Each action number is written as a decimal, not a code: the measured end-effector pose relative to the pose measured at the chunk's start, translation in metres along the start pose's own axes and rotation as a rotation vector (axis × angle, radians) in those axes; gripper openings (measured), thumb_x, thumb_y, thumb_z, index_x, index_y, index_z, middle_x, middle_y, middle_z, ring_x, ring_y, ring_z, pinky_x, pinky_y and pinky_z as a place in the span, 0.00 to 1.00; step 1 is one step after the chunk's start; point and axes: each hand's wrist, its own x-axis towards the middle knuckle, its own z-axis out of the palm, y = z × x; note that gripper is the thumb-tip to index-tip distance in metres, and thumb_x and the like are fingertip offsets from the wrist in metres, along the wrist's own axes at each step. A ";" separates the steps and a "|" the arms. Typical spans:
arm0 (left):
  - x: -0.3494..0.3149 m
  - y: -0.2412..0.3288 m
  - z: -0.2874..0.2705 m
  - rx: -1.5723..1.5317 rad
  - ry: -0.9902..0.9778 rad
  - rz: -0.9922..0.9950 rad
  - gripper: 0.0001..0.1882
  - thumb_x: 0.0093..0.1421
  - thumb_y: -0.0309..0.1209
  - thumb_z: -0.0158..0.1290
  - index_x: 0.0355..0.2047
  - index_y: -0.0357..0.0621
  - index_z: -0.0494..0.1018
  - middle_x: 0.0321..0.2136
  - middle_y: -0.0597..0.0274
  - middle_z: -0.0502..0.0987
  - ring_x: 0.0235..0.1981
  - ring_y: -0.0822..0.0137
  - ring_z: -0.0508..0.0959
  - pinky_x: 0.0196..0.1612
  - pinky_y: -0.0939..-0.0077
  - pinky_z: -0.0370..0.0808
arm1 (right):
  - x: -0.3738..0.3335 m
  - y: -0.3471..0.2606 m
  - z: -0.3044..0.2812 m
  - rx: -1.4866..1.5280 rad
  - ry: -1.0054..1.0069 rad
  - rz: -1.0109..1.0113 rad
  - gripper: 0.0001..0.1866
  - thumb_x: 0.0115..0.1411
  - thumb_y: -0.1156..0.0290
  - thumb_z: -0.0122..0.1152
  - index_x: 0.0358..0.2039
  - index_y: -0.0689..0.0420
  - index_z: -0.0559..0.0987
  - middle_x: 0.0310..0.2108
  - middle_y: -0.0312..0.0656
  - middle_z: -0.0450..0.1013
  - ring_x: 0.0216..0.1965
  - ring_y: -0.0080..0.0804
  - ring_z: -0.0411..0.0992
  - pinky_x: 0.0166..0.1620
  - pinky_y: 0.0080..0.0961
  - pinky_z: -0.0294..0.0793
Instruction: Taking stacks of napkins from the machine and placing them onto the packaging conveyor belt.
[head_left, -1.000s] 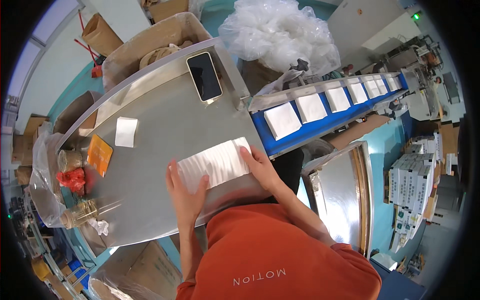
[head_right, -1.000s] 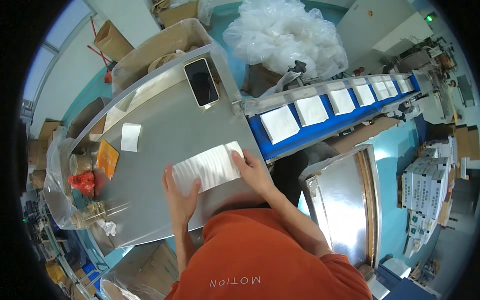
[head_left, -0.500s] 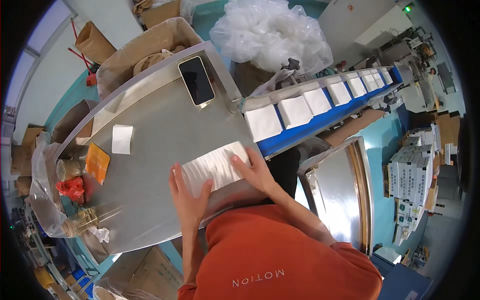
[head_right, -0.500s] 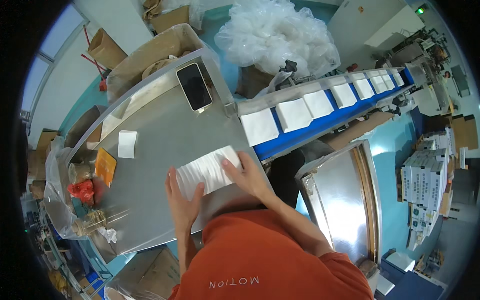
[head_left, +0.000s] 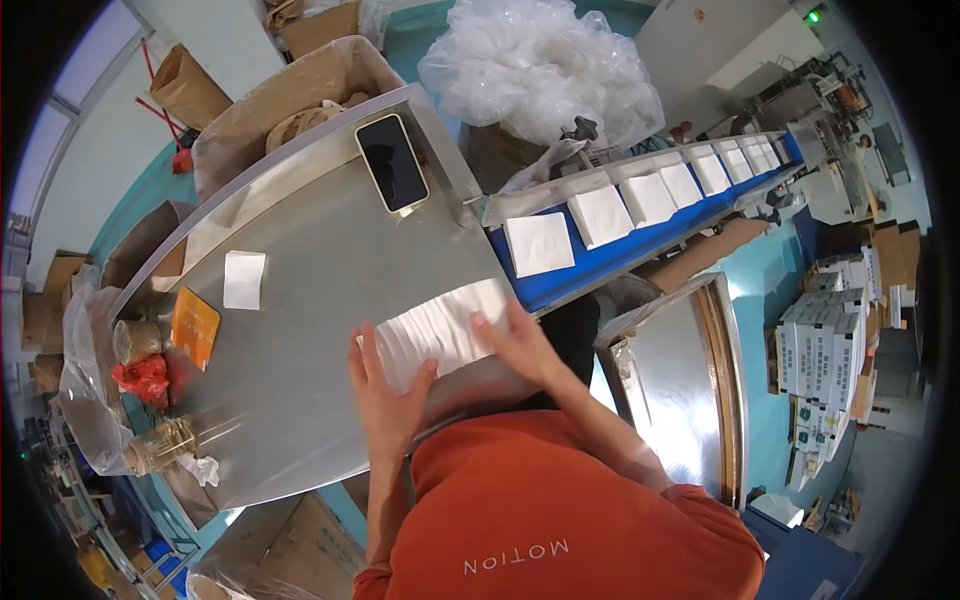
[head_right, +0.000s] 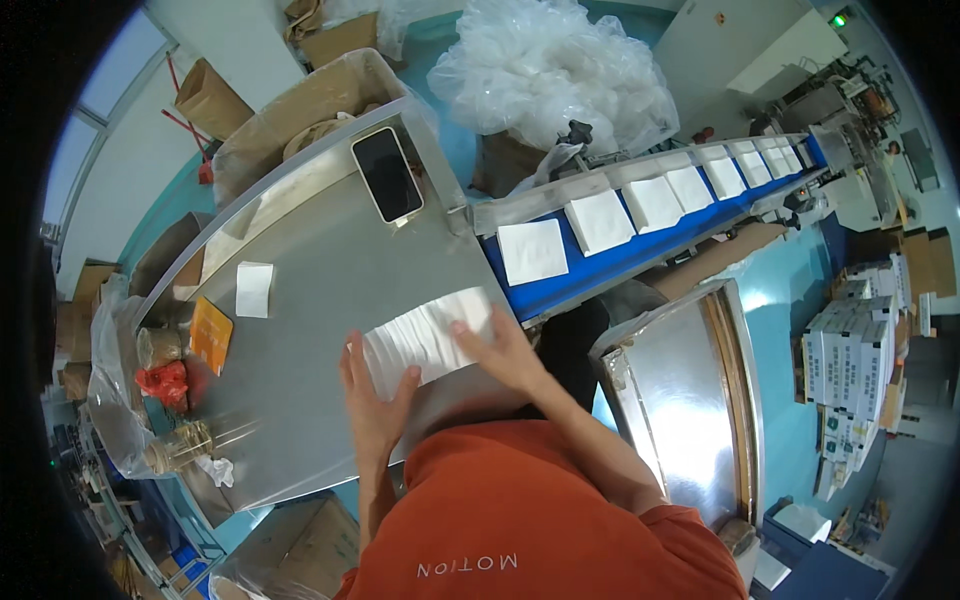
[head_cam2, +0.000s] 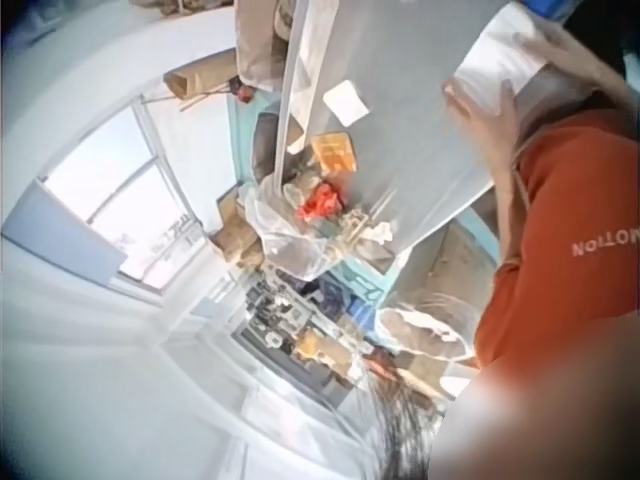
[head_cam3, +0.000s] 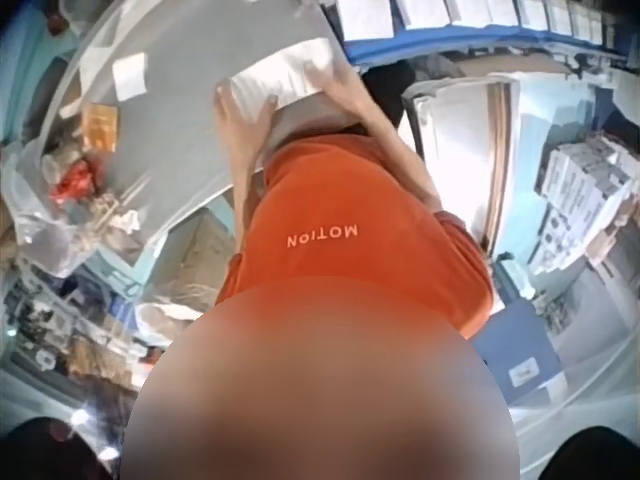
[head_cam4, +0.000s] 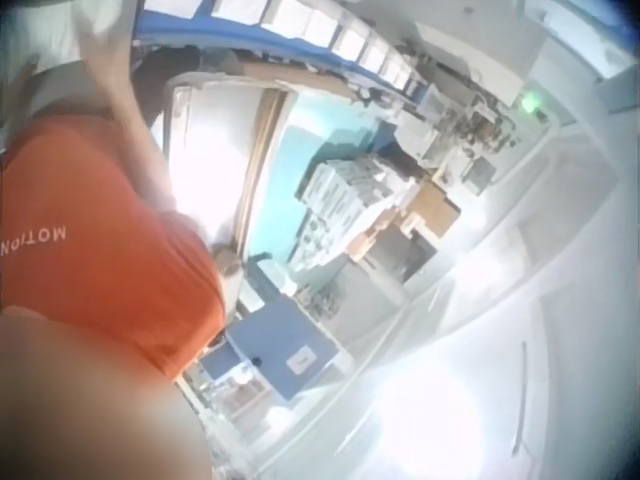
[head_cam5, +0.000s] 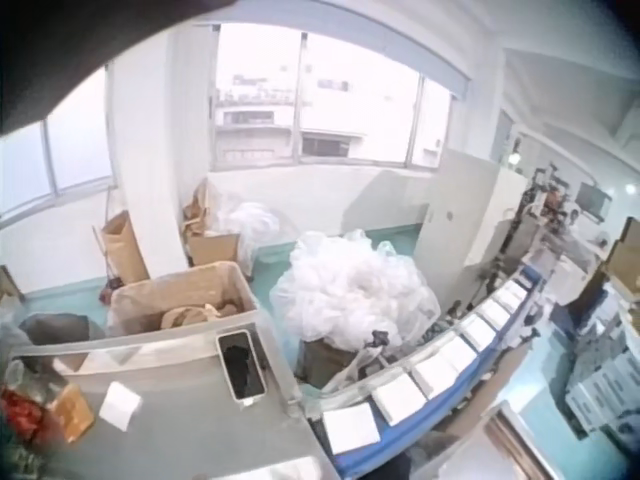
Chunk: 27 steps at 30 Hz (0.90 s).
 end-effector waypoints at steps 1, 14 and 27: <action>0.000 0.004 0.003 -0.001 -0.002 0.002 0.48 0.51 0.40 0.65 0.67 0.43 0.52 0.63 0.36 0.54 0.63 0.39 0.59 0.60 0.52 0.63 | 0.000 0.001 0.002 -0.117 -0.109 0.132 0.31 0.63 0.50 0.58 0.56 0.64 0.70 0.47 0.43 0.74 0.45 0.24 0.70 0.50 0.20 0.68; 0.001 -0.002 0.003 0.029 0.023 0.022 0.46 0.50 0.40 0.66 0.66 0.45 0.56 0.63 0.32 0.52 0.62 0.36 0.59 0.59 0.49 0.64 | 0.009 0.023 -0.013 0.331 0.112 0.280 0.20 0.66 0.57 0.56 0.45 0.63 0.72 0.38 0.41 0.73 0.37 0.25 0.72 0.42 0.22 0.73; 0.000 0.003 0.009 0.011 0.077 -0.009 0.46 0.52 0.43 0.65 0.66 0.47 0.55 0.63 0.32 0.51 0.62 0.35 0.58 0.59 0.48 0.63 | 0.000 0.037 -0.024 0.452 -0.071 0.488 0.16 0.65 0.63 0.57 0.49 0.59 0.74 0.37 0.36 0.74 0.34 0.21 0.71 0.37 0.21 0.74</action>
